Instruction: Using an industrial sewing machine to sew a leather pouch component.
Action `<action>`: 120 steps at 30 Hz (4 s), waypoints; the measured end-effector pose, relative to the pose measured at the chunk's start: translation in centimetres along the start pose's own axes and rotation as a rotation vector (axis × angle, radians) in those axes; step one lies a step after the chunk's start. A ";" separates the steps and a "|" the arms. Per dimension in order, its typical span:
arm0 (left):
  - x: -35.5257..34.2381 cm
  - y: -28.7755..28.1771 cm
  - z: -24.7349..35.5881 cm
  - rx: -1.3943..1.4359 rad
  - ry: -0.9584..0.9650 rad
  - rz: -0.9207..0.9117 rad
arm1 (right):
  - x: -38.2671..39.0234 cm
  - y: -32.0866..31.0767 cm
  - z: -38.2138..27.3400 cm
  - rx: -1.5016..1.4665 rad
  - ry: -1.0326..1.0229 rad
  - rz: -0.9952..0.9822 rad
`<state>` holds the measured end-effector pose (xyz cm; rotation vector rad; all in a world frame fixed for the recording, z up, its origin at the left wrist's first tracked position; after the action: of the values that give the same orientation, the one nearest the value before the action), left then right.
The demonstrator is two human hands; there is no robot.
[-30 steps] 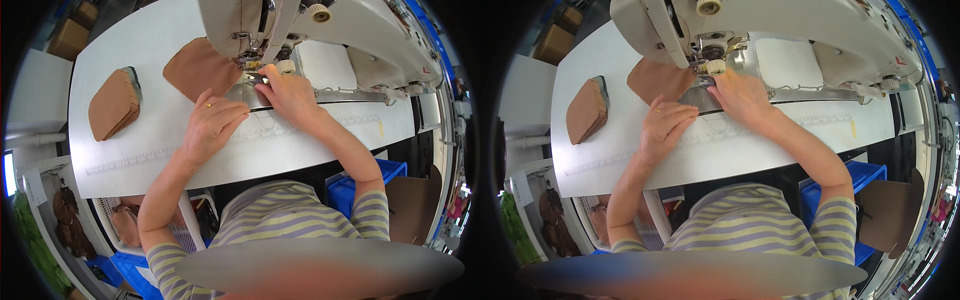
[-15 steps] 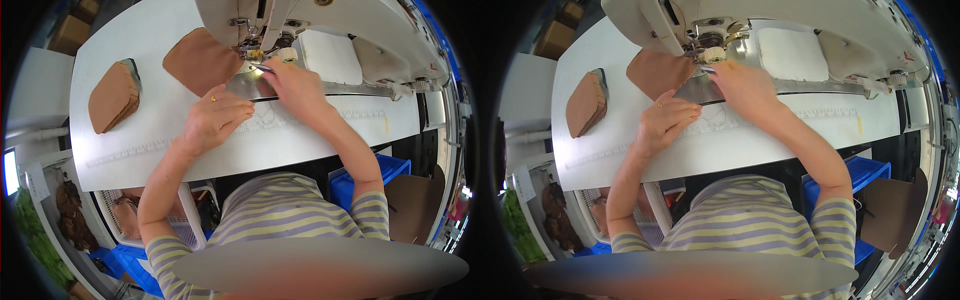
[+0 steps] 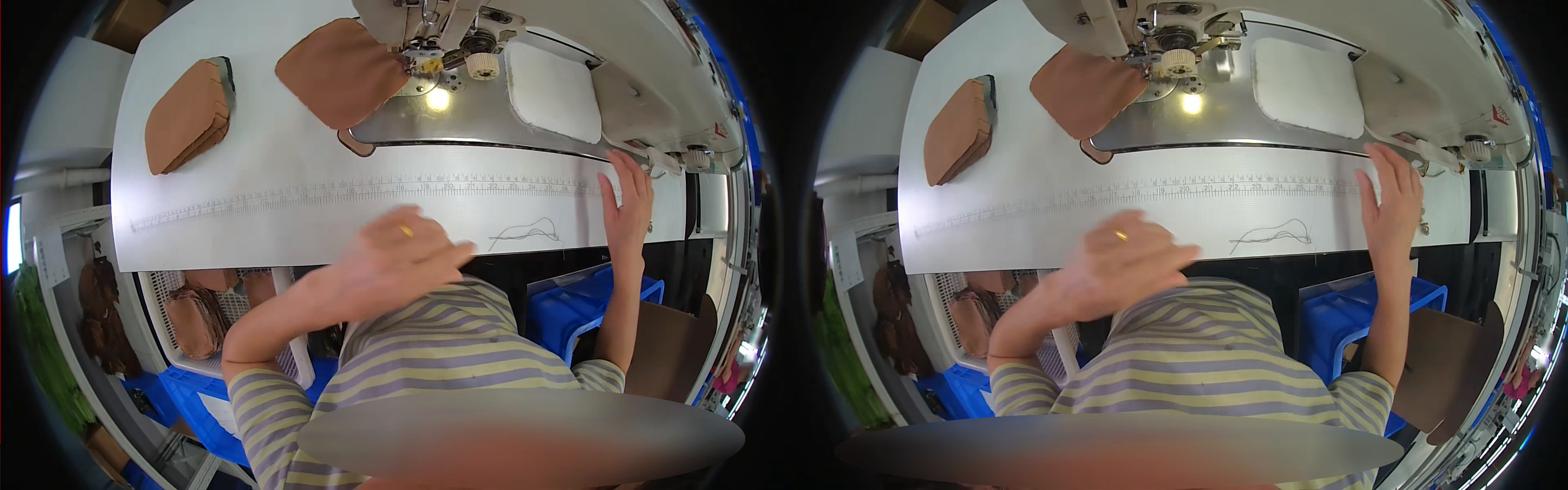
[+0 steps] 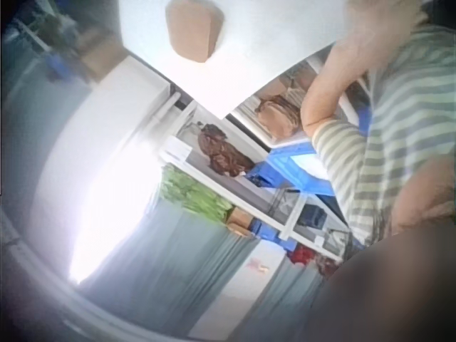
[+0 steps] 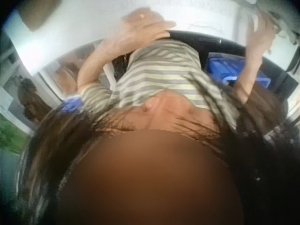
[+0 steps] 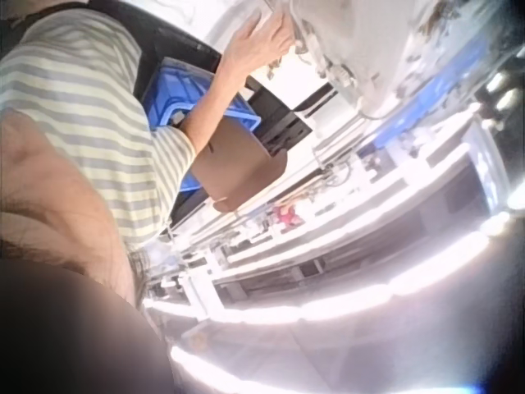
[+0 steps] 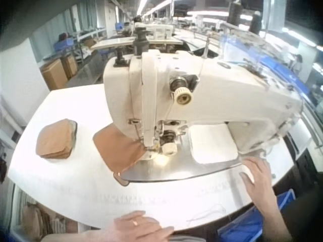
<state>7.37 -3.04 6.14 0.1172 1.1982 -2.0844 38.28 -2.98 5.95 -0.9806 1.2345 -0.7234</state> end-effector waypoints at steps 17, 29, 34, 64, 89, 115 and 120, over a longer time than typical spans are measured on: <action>-1.8 -4.4 -13.6 -0.599 -0.120 -0.178 | -12.4 9.4 -14.7 -0.513 -0.339 -0.192; -1.9 -4.5 -13.4 -0.355 -0.162 -0.034 | -12.1 10.1 -14.0 -0.497 -0.360 -0.070; -2.1 -5.2 -14.0 -0.369 -0.041 -0.058 | -12.0 10.3 -14.5 -0.449 -0.405 -0.153; -2.5 -1.7 -10.1 -0.601 -0.132 0.135 | -12.1 10.3 -14.4 -0.391 -0.481 -0.178; -2.7 -3.0 -12.0 -0.314 -0.058 0.033 | -11.9 9.8 -14.1 -0.443 -0.486 -0.215; -3.9 -1.6 -13.7 -0.586 -0.010 0.124 | -12.8 9.2 -13.2 -0.504 -0.429 0.004; -4.3 -0.3 -13.1 -0.679 -0.060 0.151 | -12.8 9.1 -13.2 -0.471 -0.414 -0.009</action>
<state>7.00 9.64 0.73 -0.1649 1.7287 -1.4495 22.21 9.35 2.67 -1.4394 1.0466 -0.2111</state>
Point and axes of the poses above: each hand's wrist, its own x-axis away from the middle knuckle, its own y-axis out of the palm, z = x × y, the point moved 6 cm from there along -x, towards the middle knuckle, and after that the axes turned 6 degrees about -y, right-handed, at the moved point
